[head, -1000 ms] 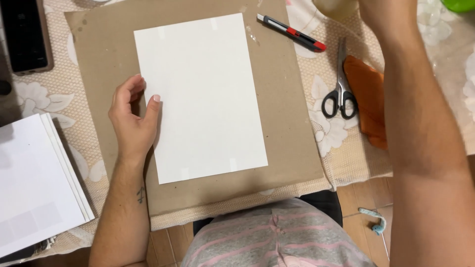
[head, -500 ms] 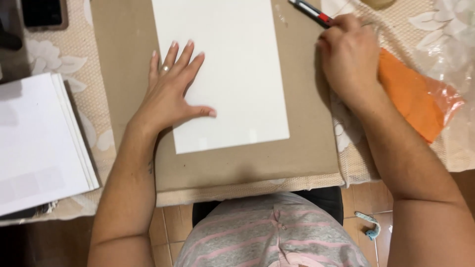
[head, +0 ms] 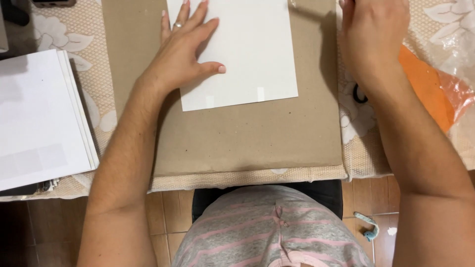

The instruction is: Preparing a printed graphic for transfer by cutting the edges with a utility knife and removing adhesive backing.

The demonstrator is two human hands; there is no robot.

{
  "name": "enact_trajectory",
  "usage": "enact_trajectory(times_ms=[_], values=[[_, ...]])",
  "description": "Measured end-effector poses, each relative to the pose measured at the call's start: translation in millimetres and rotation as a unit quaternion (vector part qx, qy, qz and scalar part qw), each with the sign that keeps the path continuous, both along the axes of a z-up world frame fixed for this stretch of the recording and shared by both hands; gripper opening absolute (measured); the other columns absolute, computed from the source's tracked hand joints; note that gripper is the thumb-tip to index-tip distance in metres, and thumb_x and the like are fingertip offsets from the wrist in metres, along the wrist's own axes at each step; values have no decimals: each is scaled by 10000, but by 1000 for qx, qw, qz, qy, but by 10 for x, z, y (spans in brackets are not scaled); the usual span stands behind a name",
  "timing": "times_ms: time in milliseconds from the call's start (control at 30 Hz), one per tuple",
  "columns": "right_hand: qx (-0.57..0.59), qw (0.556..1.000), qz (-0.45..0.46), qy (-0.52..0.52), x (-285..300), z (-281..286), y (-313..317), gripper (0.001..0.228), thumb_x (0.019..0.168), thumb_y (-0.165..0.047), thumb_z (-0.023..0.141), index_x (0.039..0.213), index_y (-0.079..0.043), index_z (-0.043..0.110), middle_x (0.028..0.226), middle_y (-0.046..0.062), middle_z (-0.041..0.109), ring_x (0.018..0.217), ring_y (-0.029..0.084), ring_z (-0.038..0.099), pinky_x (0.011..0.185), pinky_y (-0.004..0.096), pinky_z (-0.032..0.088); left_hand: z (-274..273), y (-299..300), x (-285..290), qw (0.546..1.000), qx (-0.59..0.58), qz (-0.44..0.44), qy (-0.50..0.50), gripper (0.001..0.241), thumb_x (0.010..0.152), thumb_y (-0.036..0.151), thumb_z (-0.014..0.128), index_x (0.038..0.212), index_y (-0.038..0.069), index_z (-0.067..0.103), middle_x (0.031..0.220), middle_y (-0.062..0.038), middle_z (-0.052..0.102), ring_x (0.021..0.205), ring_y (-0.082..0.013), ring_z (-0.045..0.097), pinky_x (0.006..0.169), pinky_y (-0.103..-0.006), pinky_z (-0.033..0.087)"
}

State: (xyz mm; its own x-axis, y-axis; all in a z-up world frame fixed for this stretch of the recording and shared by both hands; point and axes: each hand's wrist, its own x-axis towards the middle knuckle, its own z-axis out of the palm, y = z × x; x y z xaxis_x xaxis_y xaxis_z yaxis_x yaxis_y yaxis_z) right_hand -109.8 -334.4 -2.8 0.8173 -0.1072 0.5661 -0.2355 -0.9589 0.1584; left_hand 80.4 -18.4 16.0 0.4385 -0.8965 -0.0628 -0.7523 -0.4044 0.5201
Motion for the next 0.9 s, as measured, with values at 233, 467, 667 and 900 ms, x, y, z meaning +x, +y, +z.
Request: enact_trajectory(times_ms=[233, 467, 667, 900], values=[[600, 770, 175, 130, -252, 153, 643, 268, 1142, -141, 438, 1307, -16, 608, 770, 17, 599, 693, 114, 526, 686, 256, 414, -44, -250, -382, 990, -101, -95, 13, 576, 1012, 346, 581, 1476, 26, 463, 1605, -212, 296, 1507, -429, 182, 1166, -680, 54], [652, 740, 83, 141, -313, 53, 546, 112, 1051, -131, 629, 1145, -77, 657, 666, 38, 614, 597, 76, 518, 603, 214, 383, -356, -144, -361, 946, -275, -35, -167, 247, 1040, 103, 620, 1269, 21, 663, 1336, -119, 641, 1123, -342, 605, 979, -476, 445], [618, 768, 149, 84, -314, -66, 564, 242, 943, -71, 743, 1179, -47, 695, 781, 83, 720, 741, 119, 641, 764, 241, 485, -371, -149, -483, 947, -275, -13, -165, 130, 1003, 208, 672, 1091, 158, 753, 898, 12, 669, 848, -178, 589, 772, -328, 461], [620, 764, 167, 65, -288, -84, 588, 296, 837, -26, 802, 1123, -44, 728, 784, 102, 713, 679, 144, 635, 690, 267, 499, -323, -151, -498, 953, -278, -13, -115, 82, 977, 124, 698, 1010, 89, 765, 776, -49, 651, 751, -214, 586, 704, -322, 492]])
